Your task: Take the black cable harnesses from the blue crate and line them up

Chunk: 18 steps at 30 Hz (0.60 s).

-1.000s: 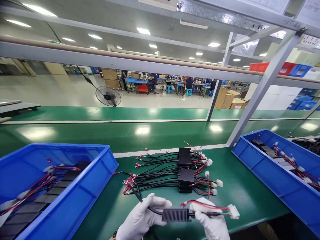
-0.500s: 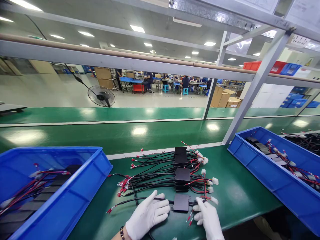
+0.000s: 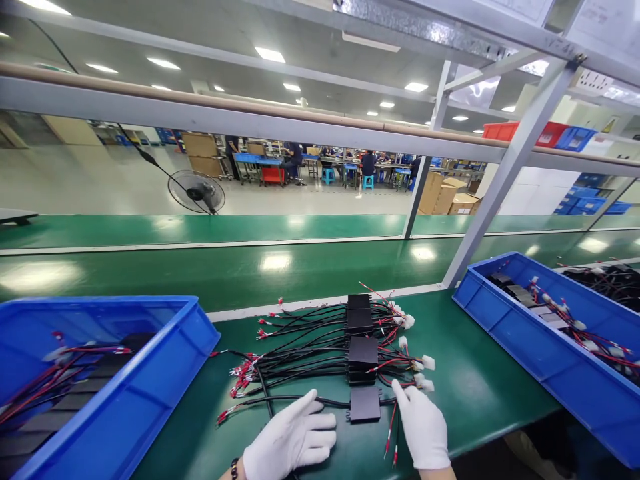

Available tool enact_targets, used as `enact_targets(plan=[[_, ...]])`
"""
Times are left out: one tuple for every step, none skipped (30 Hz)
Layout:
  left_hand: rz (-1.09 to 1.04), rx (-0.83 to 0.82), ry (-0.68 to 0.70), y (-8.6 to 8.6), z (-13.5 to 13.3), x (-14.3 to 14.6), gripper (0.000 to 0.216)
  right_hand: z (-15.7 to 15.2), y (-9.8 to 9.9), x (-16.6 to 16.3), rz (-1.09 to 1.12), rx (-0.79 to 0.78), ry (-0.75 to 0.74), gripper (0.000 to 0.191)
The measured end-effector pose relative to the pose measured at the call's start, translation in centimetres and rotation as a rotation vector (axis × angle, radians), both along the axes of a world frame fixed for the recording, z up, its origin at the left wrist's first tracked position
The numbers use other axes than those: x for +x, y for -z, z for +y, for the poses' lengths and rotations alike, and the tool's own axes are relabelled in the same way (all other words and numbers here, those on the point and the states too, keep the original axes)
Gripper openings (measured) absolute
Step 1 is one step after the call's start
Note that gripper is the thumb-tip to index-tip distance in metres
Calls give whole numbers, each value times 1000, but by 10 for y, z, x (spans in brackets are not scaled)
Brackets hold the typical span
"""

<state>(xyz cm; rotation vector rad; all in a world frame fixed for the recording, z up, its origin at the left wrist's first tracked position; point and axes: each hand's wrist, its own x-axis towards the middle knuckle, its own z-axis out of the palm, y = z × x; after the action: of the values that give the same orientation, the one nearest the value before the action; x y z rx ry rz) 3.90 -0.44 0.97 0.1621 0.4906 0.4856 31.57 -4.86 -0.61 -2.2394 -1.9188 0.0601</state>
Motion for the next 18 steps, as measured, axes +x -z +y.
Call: enact_targets(plan=[[2,-3,11,0,-1,-2,46,0,0,-10,4,7,-6,38],[-5,-5,21,0,-1,-3,47,-1,1,-21,21,21,-17,35],[-21,-6,31,0,-2,-5,47,-3,3,-32,32,32,-38,34],[-43,-6,37,0,-2,-6,47,-4,6,-43,28,33,-67,35],[-65,-5,39,0,-2,-7,47,-4,10,-53,8,24,-99,38],[-82,-3,38,0,-2,-8,46,-4,14,-60,-24,9,-130,41],[-90,0,33,0,-2,-9,45,-4,17,-65,-55,-1,-146,44],[-91,4,24,0,-1,-9,44,-3,20,-68,-80,-4,-151,47],[-85,9,15,-1,-1,-10,43,-1,22,-68,-95,0,-153,49],[-71,14,6,-2,0,-12,43,1,23,-68,-104,6,-152,51],[-50,21,-4,-4,0,-13,42,3,24,-67,-108,9,-154,52],[-23,31,-16,-6,0,-16,41,6,25,-65,-110,9,-160,52],[6,44,-27,-9,-1,-19,40,8,25,-63,-110,6,-168,53],[32,61,-39,-12,-2,-23,39,10,25,-61,-108,4,-177,54],[52,81,-50,-15,-3,-27,38,11,25,-59,-105,3,-187,55],[64,105,-57,-19,-5,-32,37,13,25,-58,-102,2,-196,55],[75,133,-65,-23,-7,-36,34,15,26,-57,-99,1,-202,56],[89,163,-79,-27,-10,-41,32,16,26,-56,-97,1,-208,56]])
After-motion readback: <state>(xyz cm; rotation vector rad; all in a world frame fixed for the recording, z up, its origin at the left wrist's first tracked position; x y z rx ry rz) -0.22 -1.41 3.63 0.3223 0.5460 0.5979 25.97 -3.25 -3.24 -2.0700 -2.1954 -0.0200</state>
